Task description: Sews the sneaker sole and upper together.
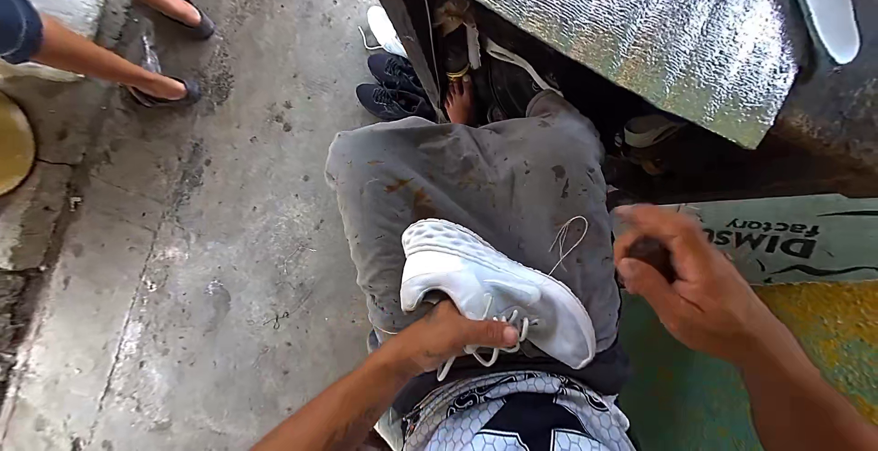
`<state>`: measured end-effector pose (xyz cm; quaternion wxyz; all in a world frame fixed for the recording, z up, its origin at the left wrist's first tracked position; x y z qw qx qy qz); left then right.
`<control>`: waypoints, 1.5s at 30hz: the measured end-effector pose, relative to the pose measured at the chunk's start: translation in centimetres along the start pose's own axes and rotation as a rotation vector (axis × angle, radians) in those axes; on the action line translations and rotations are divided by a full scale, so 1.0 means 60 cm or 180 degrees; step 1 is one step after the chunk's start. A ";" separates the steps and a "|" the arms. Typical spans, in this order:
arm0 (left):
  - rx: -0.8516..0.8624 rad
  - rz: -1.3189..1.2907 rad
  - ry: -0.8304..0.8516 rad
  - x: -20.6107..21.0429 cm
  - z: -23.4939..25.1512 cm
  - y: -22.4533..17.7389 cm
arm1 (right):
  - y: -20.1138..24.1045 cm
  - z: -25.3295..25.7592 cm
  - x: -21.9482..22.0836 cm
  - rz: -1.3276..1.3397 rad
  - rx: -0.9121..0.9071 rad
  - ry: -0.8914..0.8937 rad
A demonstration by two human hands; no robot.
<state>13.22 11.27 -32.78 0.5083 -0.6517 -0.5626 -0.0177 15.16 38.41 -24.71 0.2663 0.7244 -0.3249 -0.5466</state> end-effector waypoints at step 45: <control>0.0510 -0.0635 0.0201 -0.018 -0.026 0.074 | 0.065 0.097 0.130 -0.1744 0.0227 0.3548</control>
Point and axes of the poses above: each hand's wrist, its own z-axis towards the middle knuckle, its own x-axis out of the palm, y = z × x, the point moved 4 cm from there along z, towards the middle knuckle, and after that the axes turned 9 degrees about x, right-handed, at the moved point
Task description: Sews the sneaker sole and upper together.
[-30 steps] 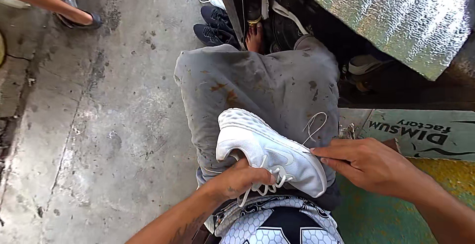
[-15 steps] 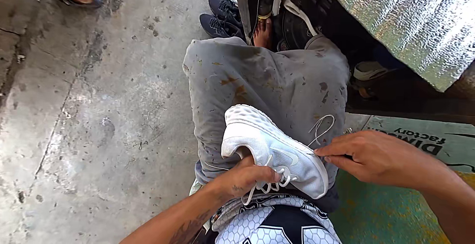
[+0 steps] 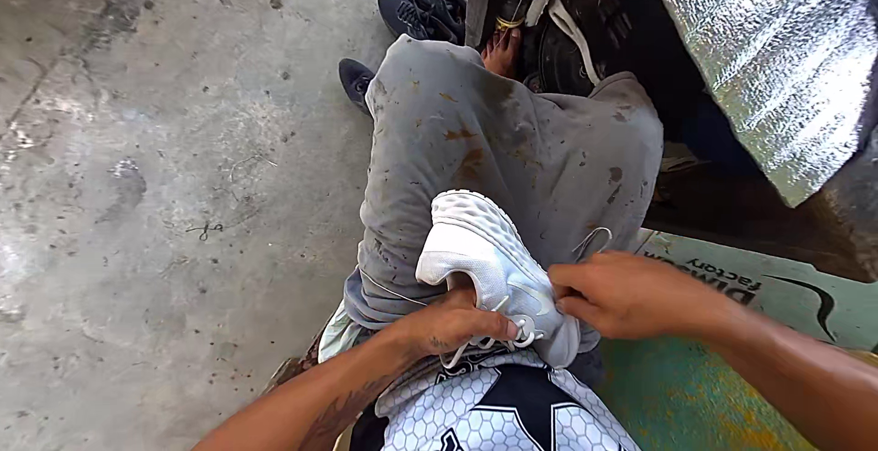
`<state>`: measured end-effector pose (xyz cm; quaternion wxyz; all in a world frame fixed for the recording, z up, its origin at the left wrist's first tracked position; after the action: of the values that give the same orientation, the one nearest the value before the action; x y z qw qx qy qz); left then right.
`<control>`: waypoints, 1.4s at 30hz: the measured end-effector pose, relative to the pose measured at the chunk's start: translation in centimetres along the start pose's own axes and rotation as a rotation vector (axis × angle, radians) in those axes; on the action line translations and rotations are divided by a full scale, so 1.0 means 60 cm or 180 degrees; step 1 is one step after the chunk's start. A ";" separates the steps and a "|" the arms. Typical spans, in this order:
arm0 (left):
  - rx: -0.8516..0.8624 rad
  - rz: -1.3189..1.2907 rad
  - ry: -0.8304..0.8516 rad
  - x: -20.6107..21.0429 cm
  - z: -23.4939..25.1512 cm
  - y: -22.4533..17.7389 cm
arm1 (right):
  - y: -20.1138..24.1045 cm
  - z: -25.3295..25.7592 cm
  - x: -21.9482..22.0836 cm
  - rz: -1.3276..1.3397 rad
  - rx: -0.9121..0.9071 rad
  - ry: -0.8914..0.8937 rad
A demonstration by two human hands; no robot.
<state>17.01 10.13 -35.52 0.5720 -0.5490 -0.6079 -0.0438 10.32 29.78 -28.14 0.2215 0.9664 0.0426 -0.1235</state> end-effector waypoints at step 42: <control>0.0337 0.5819 0.0847 0.072 0.057 -0.180 | 0.013 -0.042 0.049 -0.0510 -0.1541 -0.4328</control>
<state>8.19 10.87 -27.27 0.4736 -0.7789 0.1311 0.3897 13.82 30.29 -26.37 0.3971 0.5937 -0.0078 -0.6998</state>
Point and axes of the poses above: each hand's wrist, its own z-axis towards the middle knuckle, its own x-axis out of the palm, y = z × x, the point moved 4 cm from there along z, towards the middle knuckle, and after that the axes turned 9 degrees about x, right-handed, at the moved point
